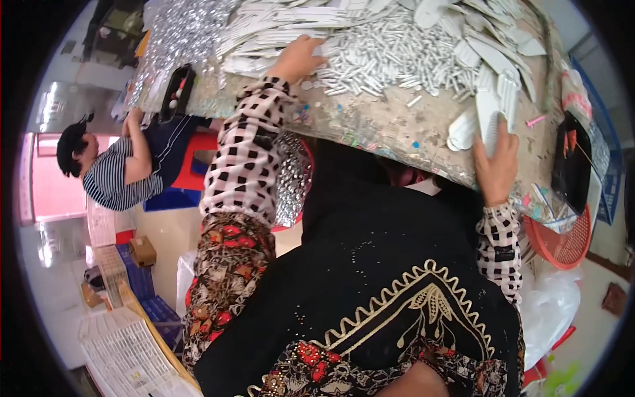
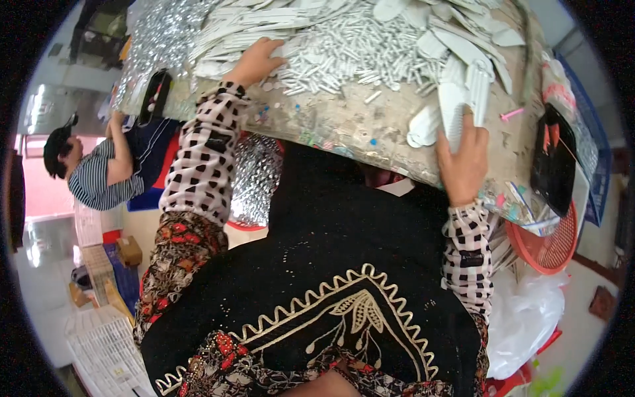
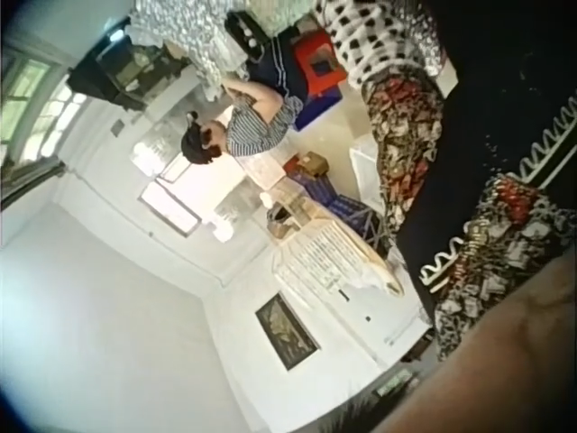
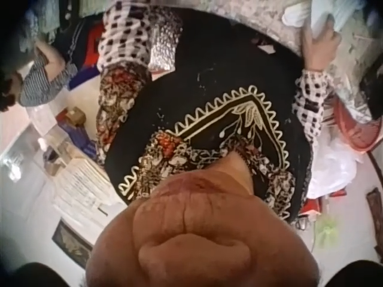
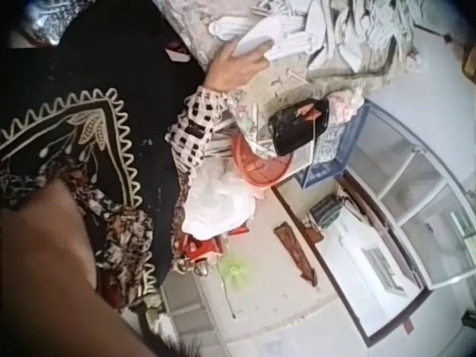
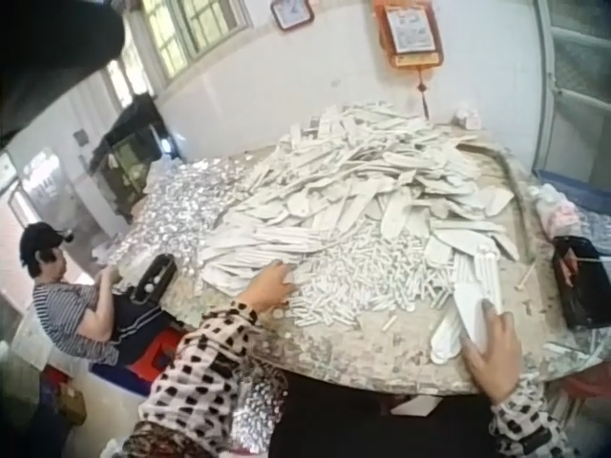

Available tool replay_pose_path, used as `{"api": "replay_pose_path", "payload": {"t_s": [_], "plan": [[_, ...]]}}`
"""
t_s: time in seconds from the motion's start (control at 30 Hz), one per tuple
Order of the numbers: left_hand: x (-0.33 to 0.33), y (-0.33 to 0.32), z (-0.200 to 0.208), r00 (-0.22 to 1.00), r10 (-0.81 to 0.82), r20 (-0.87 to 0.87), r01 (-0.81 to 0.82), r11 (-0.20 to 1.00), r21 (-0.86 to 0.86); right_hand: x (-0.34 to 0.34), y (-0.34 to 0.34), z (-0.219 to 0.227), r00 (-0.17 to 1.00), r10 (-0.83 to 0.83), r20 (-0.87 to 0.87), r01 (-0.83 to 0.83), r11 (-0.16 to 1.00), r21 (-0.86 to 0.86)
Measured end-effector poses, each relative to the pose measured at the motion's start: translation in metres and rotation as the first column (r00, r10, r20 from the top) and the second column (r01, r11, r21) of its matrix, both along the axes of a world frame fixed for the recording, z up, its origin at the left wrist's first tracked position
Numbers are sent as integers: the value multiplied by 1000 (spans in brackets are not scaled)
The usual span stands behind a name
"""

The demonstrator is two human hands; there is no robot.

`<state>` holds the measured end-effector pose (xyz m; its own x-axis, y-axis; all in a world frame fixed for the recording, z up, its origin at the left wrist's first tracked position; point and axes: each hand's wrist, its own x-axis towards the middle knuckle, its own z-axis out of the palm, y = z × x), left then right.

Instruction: Assembling white feather components for a toy or decoration at a factory workbench.

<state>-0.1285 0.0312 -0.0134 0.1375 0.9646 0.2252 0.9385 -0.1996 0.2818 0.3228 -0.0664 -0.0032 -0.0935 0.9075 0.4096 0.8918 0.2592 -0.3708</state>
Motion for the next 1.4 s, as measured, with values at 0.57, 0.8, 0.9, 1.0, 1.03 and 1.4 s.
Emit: {"api": "replay_pose_path", "payload": {"t_s": [0.57,0.8,0.9,1.0,1.03,1.4], "plan": [[80,-12,87,600,-288,746,17,937,349,24,19,14,990,38,-139,-36,999,15],[167,-21,91,-306,65,950,362,930,53,40,28,17,964,51,-261,-39,998,51],[218,-24,71,-514,300,804,579,813,67,35,23,40,931,180,-318,-170,984,59],[267,-30,61,-575,359,735,653,743,147,26,11,65,820,329,-468,-382,924,-20],[283,-35,61,-571,373,731,667,730,148,26,9,70,799,365,-478,-421,907,-12],[318,-50,68,-394,170,903,521,851,68,39,2,61,798,308,-518,-441,884,-155]]}}
